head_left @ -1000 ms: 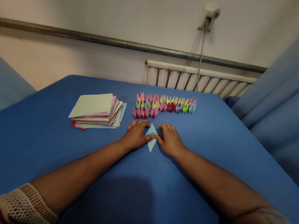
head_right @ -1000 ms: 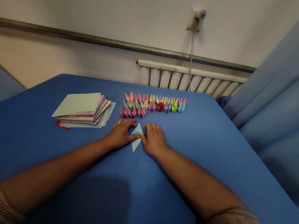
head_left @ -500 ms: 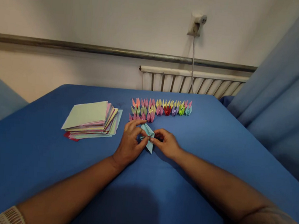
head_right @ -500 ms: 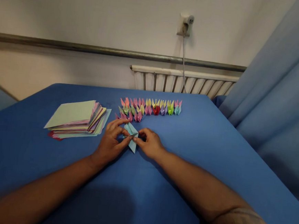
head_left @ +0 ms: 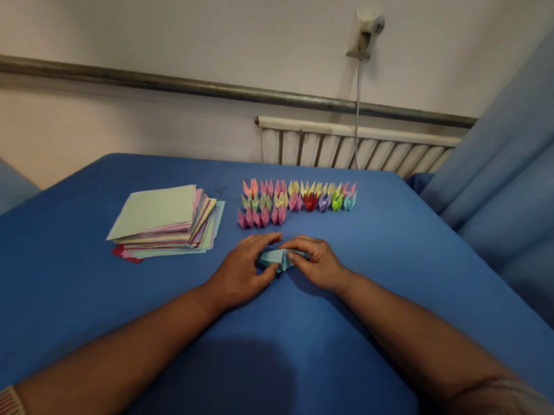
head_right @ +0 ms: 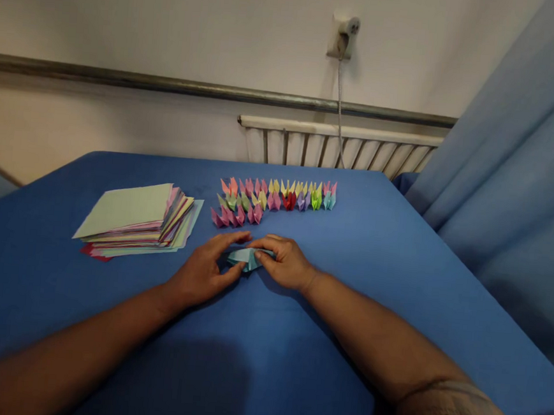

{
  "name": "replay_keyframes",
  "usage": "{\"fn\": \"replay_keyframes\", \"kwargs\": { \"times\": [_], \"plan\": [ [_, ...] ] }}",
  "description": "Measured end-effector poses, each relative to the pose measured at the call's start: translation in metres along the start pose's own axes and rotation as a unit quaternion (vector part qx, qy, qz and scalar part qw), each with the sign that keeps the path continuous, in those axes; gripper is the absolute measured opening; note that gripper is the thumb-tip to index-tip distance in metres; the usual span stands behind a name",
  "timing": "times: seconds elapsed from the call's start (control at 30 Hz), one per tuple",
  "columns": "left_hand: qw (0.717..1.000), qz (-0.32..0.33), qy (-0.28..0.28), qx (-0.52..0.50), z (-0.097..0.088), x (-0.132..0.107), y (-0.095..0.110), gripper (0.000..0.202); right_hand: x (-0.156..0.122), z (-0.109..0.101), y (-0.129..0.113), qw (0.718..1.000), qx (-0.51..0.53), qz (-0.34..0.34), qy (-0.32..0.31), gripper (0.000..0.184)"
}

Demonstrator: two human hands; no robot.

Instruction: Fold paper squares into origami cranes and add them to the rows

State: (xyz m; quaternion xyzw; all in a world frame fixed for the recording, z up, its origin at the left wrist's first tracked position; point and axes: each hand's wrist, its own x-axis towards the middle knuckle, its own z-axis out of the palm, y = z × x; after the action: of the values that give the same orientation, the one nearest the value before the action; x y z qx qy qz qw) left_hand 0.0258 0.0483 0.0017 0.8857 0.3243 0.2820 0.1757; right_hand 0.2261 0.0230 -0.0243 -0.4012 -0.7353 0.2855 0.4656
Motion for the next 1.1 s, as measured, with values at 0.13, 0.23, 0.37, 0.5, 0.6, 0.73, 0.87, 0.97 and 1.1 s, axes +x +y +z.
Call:
{"fn": "replay_keyframes", "kwargs": {
  "times": [0.13, 0.23, 0.37, 0.5, 0.6, 0.73, 0.87, 0.97, 1.1],
  "plan": [
    [0.999, -0.015, -0.027, -0.019, 0.007, -0.002, -0.001, 0.053, -0.001, 0.001, -0.005, 0.999, -0.023, -0.029, 0.029, 0.019],
    [0.997, -0.053, -0.025, -0.056, 0.007, -0.001, -0.002, 0.04, 0.0, 0.002, -0.004, 0.998, -0.032, -0.024, 0.051, 0.018],
    [0.973, -0.159, 0.008, -0.168, 0.009, 0.004, -0.008, 0.019, 0.003, 0.006, 0.006, 0.981, 0.022, 0.05, 0.189, 0.04],
    [0.919, -0.258, 0.11, -0.276, 0.011, 0.009, -0.013, 0.026, 0.005, 0.017, 0.012, 0.924, 0.18, 0.222, 0.255, 0.04],
    [0.892, -0.287, 0.143, -0.318, 0.012, 0.011, -0.01, 0.028, 0.003, 0.025, 0.006, 0.91, 0.257, 0.284, 0.159, 0.035],
    [0.873, -0.293, 0.115, -0.373, 0.014, 0.009, 0.002, 0.027, 0.002, 0.028, -0.001, 0.901, 0.313, 0.279, 0.111, 0.038],
    [0.858, -0.293, 0.049, -0.419, 0.017, 0.007, 0.01, 0.031, 0.003, 0.023, 0.001, 0.903, 0.314, 0.266, 0.127, 0.037],
    [0.859, -0.287, 0.05, -0.421, 0.015, 0.006, 0.011, 0.032, 0.004, 0.019, 0.003, 0.914, 0.292, 0.259, 0.11, 0.036],
    [0.858, -0.303, 0.046, -0.413, 0.011, 0.006, 0.006, 0.03, 0.003, 0.018, 0.003, 0.921, 0.28, 0.255, 0.091, 0.038]
  ]
}}
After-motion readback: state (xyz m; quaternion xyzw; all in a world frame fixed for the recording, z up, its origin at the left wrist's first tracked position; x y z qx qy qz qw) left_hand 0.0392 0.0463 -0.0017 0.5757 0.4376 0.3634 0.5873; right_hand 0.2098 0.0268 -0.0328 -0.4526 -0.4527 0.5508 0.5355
